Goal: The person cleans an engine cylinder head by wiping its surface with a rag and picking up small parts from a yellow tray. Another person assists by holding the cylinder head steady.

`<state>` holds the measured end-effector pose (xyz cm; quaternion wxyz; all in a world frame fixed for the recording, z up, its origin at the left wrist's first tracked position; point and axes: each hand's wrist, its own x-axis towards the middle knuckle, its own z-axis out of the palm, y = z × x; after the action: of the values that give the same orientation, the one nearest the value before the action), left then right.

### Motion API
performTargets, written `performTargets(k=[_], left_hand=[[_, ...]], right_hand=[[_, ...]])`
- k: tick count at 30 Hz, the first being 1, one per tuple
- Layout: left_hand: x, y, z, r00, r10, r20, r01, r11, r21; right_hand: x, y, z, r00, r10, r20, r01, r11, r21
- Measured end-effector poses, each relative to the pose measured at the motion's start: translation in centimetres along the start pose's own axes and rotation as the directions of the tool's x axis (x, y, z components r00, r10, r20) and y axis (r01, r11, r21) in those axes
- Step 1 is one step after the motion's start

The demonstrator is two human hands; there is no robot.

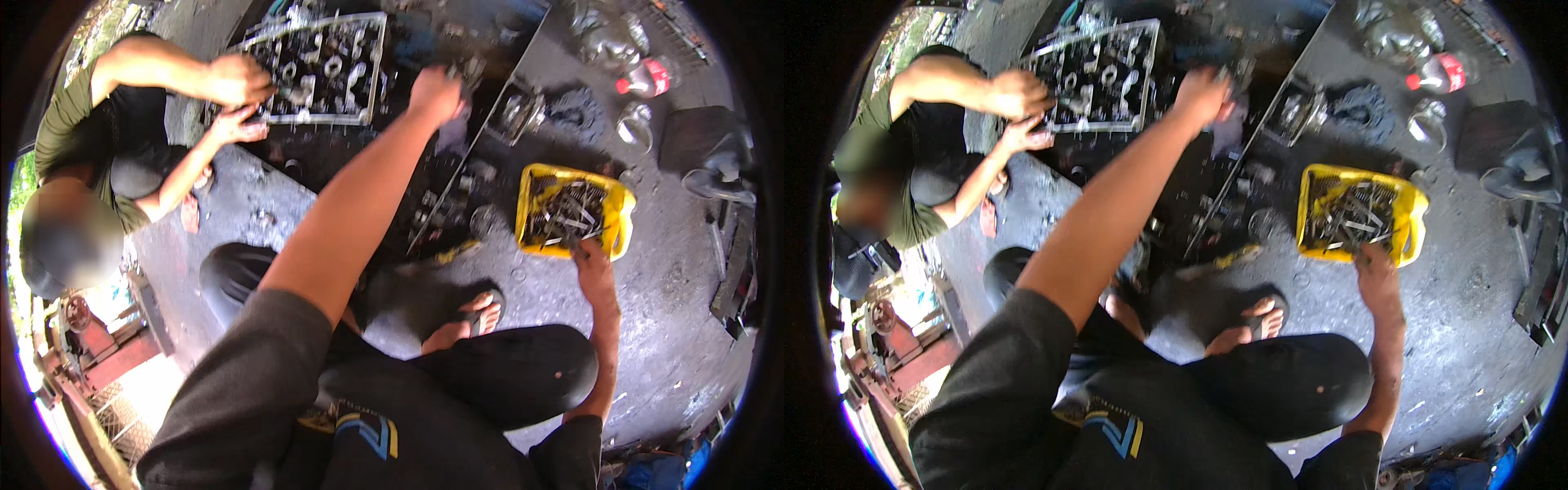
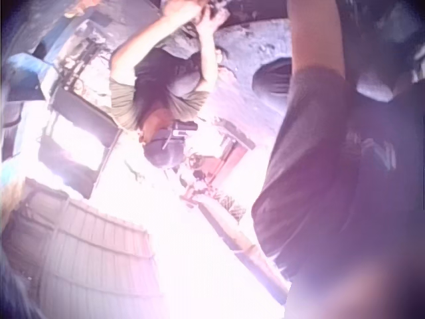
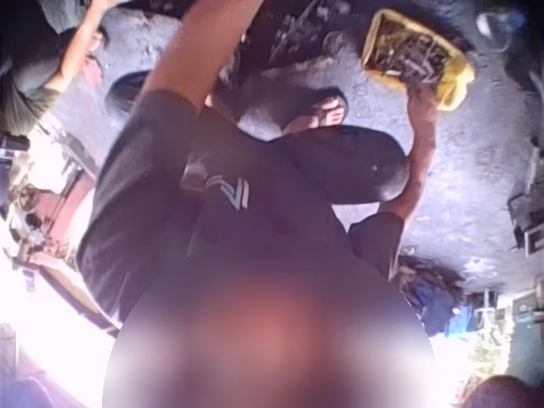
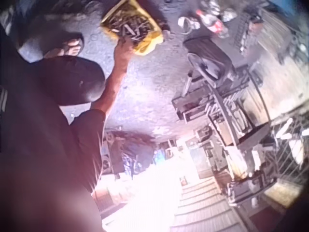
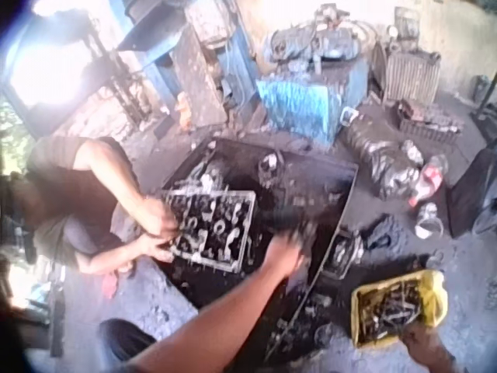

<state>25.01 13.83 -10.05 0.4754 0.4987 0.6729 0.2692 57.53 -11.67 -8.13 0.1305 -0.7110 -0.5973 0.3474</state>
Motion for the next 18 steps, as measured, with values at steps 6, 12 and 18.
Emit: performTargets(k=[6, 12, 18], left_hand=[[-1.7, -1.2, -4.0, 0.923, 0.326, 0.204, -0.384, 0.819, 0.427], [-15.3, -10.7, -8.1, 0.924, -0.337, 0.183, -0.052, 0.363, 0.93], [-17.8, -15.3, -6.5, 0.971, -0.17, 0.17, -0.118, 0.281, 0.952]], right_hand=[[0.8, -0.1, -0.1, 0.996, -0.005, 0.088, 0.001, 0.999, 0.043], [1.8, -1.5, -0.1, 0.997, -0.004, 0.083, 0.001, 0.999, 0.037], [2.0, -2.3, 0.4, 0.996, 0.009, 0.09, -0.013, 0.999, 0.044]])
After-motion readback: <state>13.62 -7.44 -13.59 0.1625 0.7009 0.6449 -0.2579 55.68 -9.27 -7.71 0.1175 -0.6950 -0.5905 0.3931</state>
